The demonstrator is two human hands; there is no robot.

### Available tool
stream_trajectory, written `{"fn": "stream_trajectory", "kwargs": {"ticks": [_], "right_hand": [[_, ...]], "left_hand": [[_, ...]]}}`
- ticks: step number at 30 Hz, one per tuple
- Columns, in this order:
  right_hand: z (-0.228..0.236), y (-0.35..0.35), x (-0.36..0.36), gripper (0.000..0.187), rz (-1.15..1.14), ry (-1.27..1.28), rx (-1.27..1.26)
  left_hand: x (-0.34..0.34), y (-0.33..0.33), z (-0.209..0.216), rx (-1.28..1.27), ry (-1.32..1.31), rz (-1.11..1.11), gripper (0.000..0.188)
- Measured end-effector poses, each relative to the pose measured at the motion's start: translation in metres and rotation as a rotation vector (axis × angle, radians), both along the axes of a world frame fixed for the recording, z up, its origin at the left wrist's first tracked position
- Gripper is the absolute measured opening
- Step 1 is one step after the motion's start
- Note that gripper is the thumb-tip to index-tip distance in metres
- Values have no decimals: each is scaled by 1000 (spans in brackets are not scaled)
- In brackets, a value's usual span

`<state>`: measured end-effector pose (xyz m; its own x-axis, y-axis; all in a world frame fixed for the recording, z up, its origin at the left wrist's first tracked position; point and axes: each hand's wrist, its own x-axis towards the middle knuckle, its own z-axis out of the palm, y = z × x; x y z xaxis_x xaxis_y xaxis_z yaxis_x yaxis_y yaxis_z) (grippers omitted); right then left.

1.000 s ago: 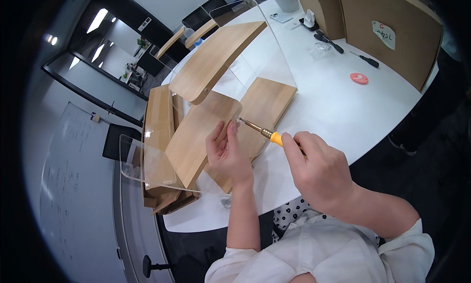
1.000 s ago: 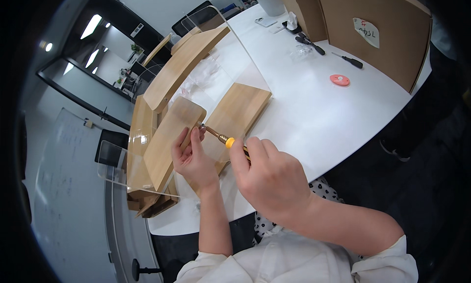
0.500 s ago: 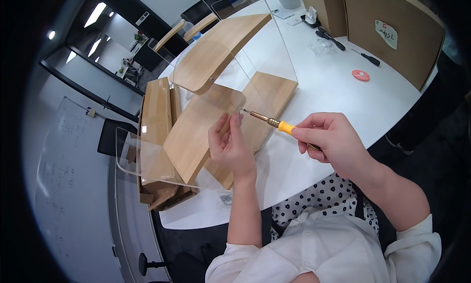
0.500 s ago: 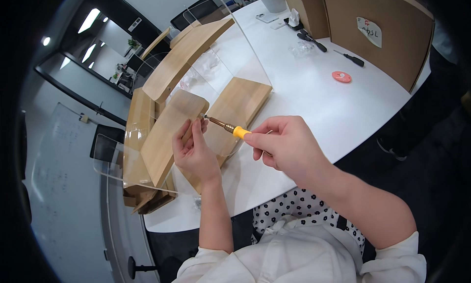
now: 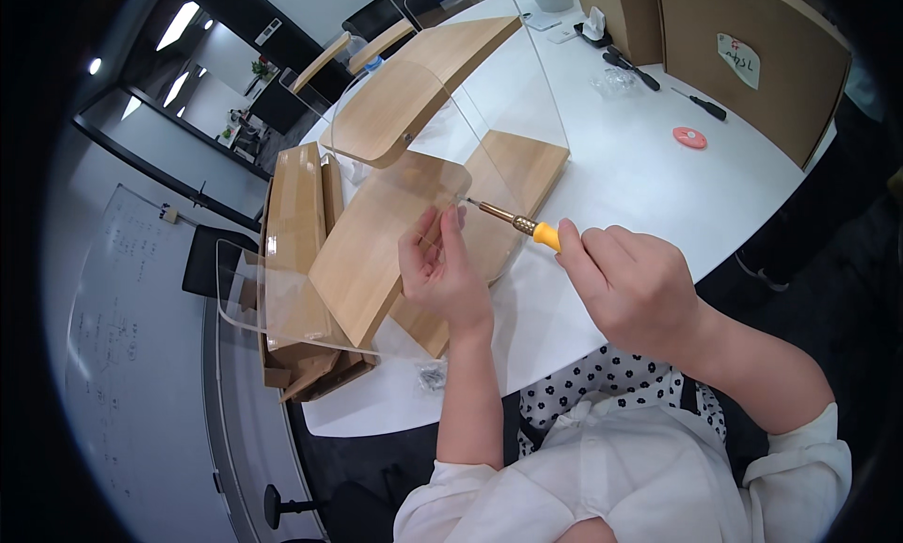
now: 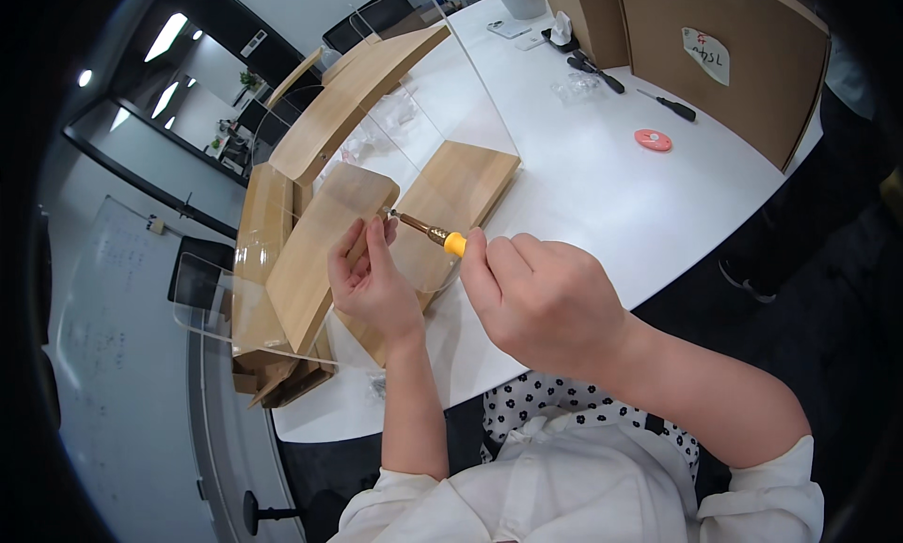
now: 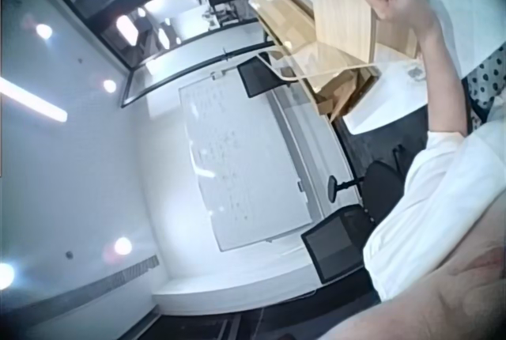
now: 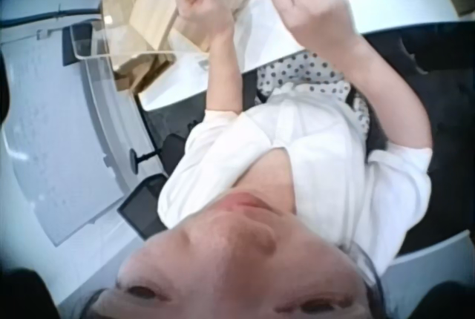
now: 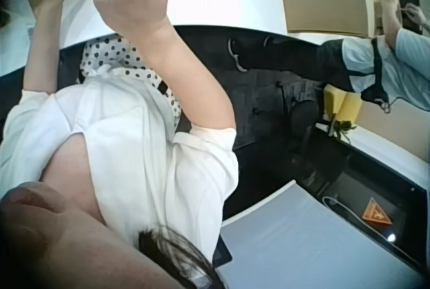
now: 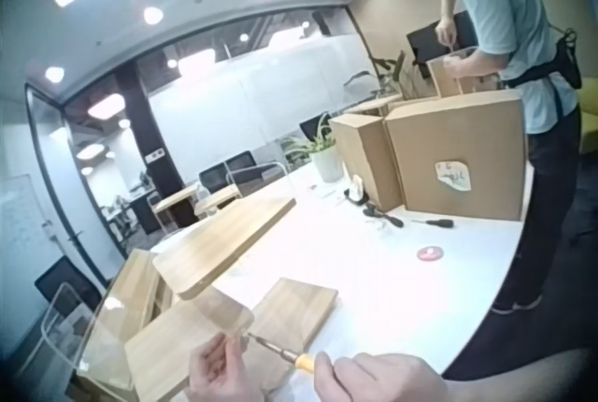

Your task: The person assembles a tiered wooden shelf by attaching clear acrylic panels to wooden shelves using a screwdriver. They secure multiple screws at various points on the structure, then place the assembled unit on the table and pack a wooden shelf into a cardboard box.

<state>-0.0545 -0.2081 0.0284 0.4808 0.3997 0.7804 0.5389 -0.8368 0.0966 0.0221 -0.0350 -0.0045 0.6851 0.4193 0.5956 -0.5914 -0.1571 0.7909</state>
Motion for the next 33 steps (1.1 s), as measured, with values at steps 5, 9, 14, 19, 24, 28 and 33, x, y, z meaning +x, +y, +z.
{"fn": "stream_trajectory", "kwargs": {"ticks": [5, 9, 14, 19, 24, 28, 33], "right_hand": [[0, 9, 2, 9, 240, 742, 931], [8, -12, 12, 16, 577, 1595, 1700], [18, 0, 2, 16, 332, 1302, 1233], [13, 4, -6, 17, 5, 59, -8], [4, 1, 1, 8, 96, 112, 140], [16, -3, 10, 9, 381, 1230, 1418], [18, -11, 13, 10, 411, 1459, 1508]], "left_hand": [[1, 0, -1, -3, -13, -3, 20], [2, -1, -1, 5, 3, 16, 20], [1, 1, -1, 2, 26, 18, 20], [1, -1, 0, -7, 0, 10, 19], [1, -4, 0, 6, 16, 21, 19], [1, -3, -1, 8, -14, 14, 19], [0, -3, -2, 21, 8, 19, 19]]}}
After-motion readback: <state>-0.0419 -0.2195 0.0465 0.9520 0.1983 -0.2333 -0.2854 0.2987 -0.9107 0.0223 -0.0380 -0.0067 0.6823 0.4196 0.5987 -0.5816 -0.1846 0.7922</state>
